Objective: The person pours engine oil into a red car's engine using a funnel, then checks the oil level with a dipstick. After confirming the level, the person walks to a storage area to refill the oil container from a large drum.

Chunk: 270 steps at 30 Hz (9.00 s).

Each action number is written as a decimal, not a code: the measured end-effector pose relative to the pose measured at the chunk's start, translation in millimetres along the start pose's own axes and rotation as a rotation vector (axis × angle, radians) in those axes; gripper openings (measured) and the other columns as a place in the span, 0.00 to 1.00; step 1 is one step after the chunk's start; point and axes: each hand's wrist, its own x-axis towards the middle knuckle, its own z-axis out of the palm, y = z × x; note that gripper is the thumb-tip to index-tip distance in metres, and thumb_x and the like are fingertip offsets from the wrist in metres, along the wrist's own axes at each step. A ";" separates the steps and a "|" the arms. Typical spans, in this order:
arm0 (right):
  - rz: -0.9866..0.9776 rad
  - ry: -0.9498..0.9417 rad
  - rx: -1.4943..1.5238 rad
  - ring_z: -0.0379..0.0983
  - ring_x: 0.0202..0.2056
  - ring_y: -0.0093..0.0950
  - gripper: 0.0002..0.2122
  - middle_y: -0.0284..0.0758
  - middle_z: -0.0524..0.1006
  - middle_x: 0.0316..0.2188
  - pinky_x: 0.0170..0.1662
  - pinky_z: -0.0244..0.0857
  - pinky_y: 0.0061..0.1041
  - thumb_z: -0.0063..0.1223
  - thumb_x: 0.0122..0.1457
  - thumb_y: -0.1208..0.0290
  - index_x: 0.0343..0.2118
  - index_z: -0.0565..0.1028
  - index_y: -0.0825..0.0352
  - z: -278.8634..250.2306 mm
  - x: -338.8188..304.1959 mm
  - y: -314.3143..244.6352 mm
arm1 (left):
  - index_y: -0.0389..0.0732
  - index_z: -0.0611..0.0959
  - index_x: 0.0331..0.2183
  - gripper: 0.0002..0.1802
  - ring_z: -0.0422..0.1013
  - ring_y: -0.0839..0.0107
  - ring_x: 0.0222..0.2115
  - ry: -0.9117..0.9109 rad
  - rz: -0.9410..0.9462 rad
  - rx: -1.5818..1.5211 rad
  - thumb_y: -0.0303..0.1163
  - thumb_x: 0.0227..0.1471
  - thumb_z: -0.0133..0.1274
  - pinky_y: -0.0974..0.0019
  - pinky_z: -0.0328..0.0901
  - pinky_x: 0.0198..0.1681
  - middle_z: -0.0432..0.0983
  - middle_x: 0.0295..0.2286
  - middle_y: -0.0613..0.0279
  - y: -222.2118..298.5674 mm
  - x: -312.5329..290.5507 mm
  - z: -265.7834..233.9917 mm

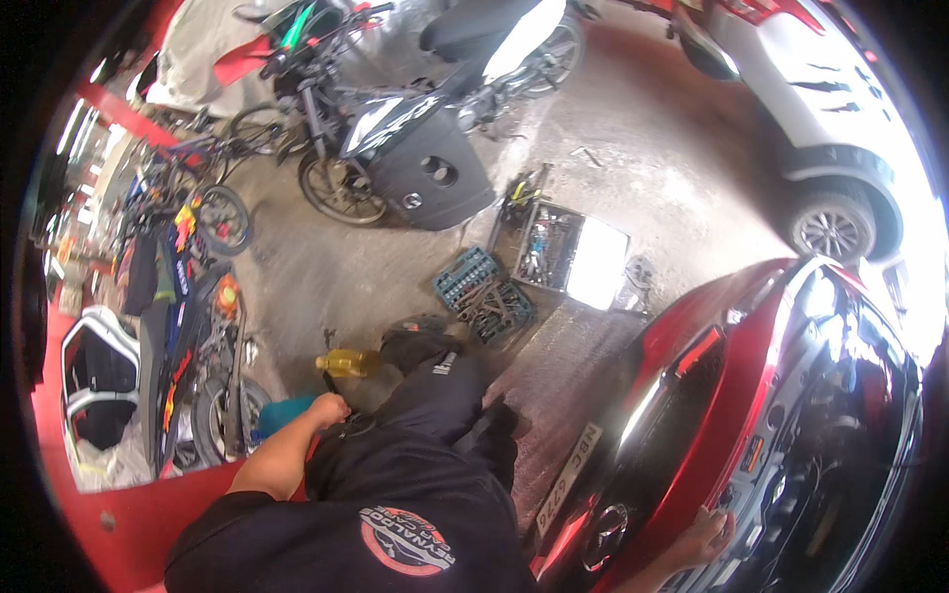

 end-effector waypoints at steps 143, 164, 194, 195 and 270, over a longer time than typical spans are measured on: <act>1.893 1.396 1.214 0.70 0.37 0.42 0.36 0.37 0.72 0.49 0.30 0.63 0.50 0.37 0.55 0.29 0.54 0.70 0.56 557.6 -1076.3 371.3 | 0.36 0.77 0.49 0.23 0.72 0.47 0.49 -0.189 0.419 1.574 0.37 0.54 0.45 0.51 0.66 0.54 0.76 0.46 0.39 111.1 275.9 -353.7; 1.408 0.417 -0.478 0.77 0.42 0.50 0.23 0.47 0.81 0.37 0.47 0.69 0.44 0.68 0.43 0.60 0.43 0.75 0.63 351.5 -850.0 68.3 | 0.37 0.76 0.48 0.23 0.69 0.47 0.51 -0.243 1.027 1.395 0.36 0.52 0.54 0.50 0.66 0.54 0.75 0.46 0.41 115.8 178.1 -334.4; 0.661 -0.768 0.309 0.73 0.44 0.17 0.20 0.29 0.80 0.41 0.51 0.66 0.20 0.65 0.58 0.61 0.49 0.77 0.67 354.4 -604.5 -218.1 | 0.34 0.79 0.39 0.25 0.72 0.65 0.33 -0.295 0.747 -0.575 0.17 0.30 0.54 0.64 0.67 0.38 0.77 0.33 0.62 198.4 156.7 -416.1; 0.618 -0.779 0.308 0.73 0.44 0.17 0.19 0.28 0.80 0.40 0.51 0.66 0.20 0.66 0.58 0.62 0.48 0.77 0.67 354.1 -603.5 -214.3 | 0.34 0.79 0.38 0.25 0.72 0.65 0.33 -0.245 0.784 -0.593 0.17 0.30 0.54 0.64 0.67 0.38 0.77 0.33 0.62 193.2 149.5 -423.1; 0.369 -1.085 -0.665 0.78 0.42 0.38 0.22 0.47 0.80 0.39 0.45 0.69 0.34 0.64 0.53 0.70 0.50 0.73 0.72 560.2 -403.1 -163.9 | 0.30 0.85 0.27 0.15 0.81 0.54 0.26 0.351 -0.536 -0.529 0.33 0.36 0.61 0.56 0.74 0.31 0.82 0.23 0.48 -295.7 36.0 -259.5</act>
